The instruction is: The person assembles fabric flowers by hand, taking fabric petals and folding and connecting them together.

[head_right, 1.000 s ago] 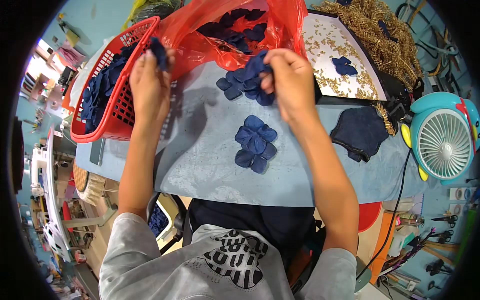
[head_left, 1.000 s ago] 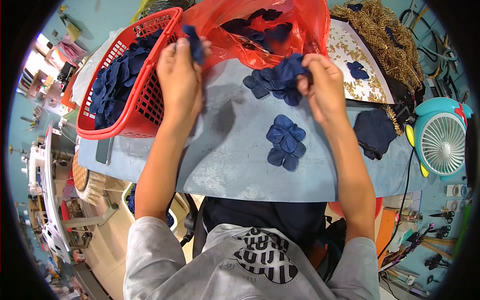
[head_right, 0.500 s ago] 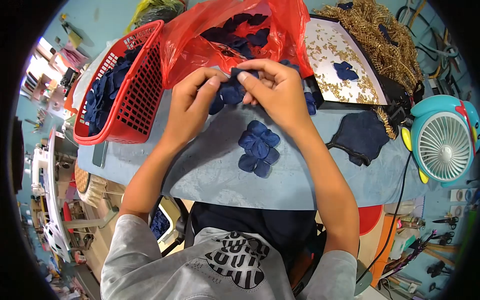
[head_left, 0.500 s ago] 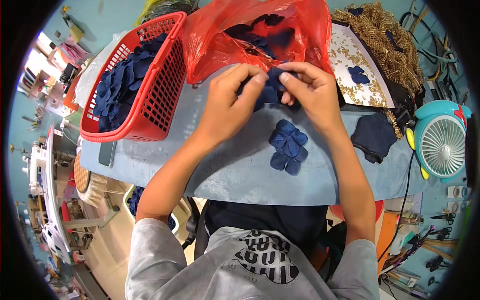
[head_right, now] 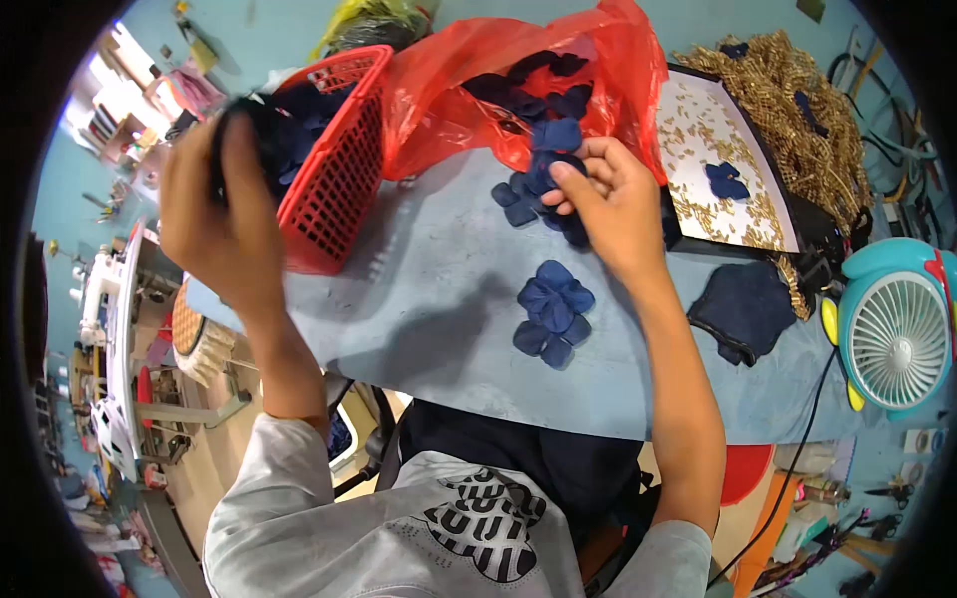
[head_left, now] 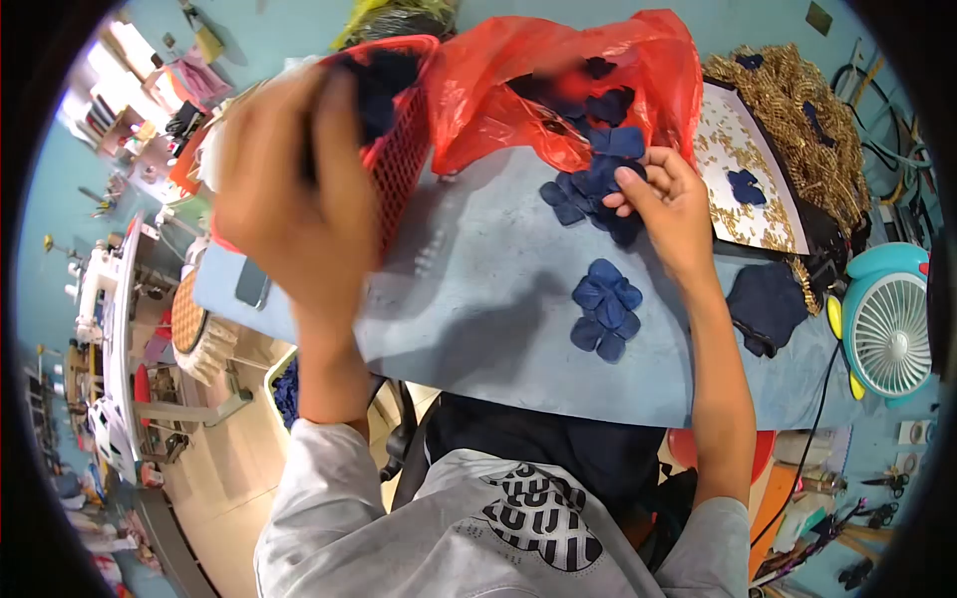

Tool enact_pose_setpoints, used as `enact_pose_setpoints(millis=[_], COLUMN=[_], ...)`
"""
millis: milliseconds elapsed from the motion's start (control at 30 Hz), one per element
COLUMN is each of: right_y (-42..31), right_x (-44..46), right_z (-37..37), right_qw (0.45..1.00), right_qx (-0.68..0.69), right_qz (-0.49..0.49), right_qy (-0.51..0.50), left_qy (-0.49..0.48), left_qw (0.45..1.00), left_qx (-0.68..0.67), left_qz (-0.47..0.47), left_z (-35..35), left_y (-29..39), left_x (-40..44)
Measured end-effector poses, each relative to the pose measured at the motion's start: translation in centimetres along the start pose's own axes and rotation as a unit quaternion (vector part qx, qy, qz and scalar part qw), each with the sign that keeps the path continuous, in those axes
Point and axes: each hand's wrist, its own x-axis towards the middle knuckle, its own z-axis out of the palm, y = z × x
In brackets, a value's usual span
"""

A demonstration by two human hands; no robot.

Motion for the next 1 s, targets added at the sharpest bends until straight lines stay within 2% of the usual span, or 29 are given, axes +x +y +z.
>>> enact_pose_setpoints(millis=[33, 100, 133, 167, 233, 267, 300, 367, 467, 533, 633, 767, 900, 1000], right_y=[-0.2, -0.2, -0.2, -0.2, 0.1, 0.3, 0.5, 0.7, 0.7, 0.5, 0.2, 0.1, 0.4, -0.5], right_x=[0.0, -0.1, -0.2, -0.3, -0.4, -0.5, -0.4, -0.5, -0.7, -0.8, -0.8, -0.7, -0.8, -0.9], right_z=[0.0, 0.2, 0.4, 0.5, 0.8, 0.8, 0.7, 1.0, 1.1, 1.1, 1.0, 0.9, 0.8, 1.1], right_qw=[1.0, 1.0, 0.999, 0.999, 0.998, 0.998, 0.998, 0.998, 0.997, 0.998, 0.998, 0.998, 0.997, 0.997], right_qx=[0.009, 0.019, 0.026, 0.032, 0.02, 0.01, -0.001, 0.013, -0.004, -0.013, -0.002, 0.002, 0.018, 0.022], right_qz=[0.004, 0.01, 0.016, 0.021, 0.028, 0.032, 0.034, 0.036, 0.022, 0.023, 0.022, -0.007, 0.043, 0.053], right_qy=[-0.006, -0.022, -0.03, -0.037, -0.044, -0.051, -0.055, -0.056, -0.068, -0.064, -0.062, -0.065, -0.065, -0.057], left_qy=[-0.021, -0.102, -0.187, -0.27, -0.417, -0.505, -0.466, -0.277, -0.219, -0.218, -0.238, -0.207, -0.196, -0.247], left_qw=[0.998, 0.992, 0.978, 0.955, 0.903, 0.851, 0.864, 0.934, 0.974, 0.96, 0.931, 0.928, 0.92, 0.89], left_qx=[0.042, 0.022, 0.023, 0.022, 0.013, 0.079, 0.182, 0.211, -0.019, -0.174, -0.274, -0.311, -0.339, -0.38], left_qz=[-0.031, -0.068, -0.094, -0.121, -0.097, -0.117, -0.046, 0.082, 0.046, 0.013, 0.033, -0.004, -0.023, -0.051], left_z=[-0.7, -0.5, 0.2, 1.2, 3.0, 2.9, 2.6, 3.3, 3.3, 4.6, 6.8, 8.4, 8.5, 8.1], left_y=[-1.4, -5.3, -8.0, -10.7, -14.9, -14.0, -12.2, -10.2, -2.2, 1.2, 3.8, 4.9, 4.7, 4.4], left_x=[1.2, 3.0, 3.7, 3.9, 3.7, 3.9, 3.5, 2.6, 3.0, 1.1, -2.8, -6.9, -7.7, -7.5])
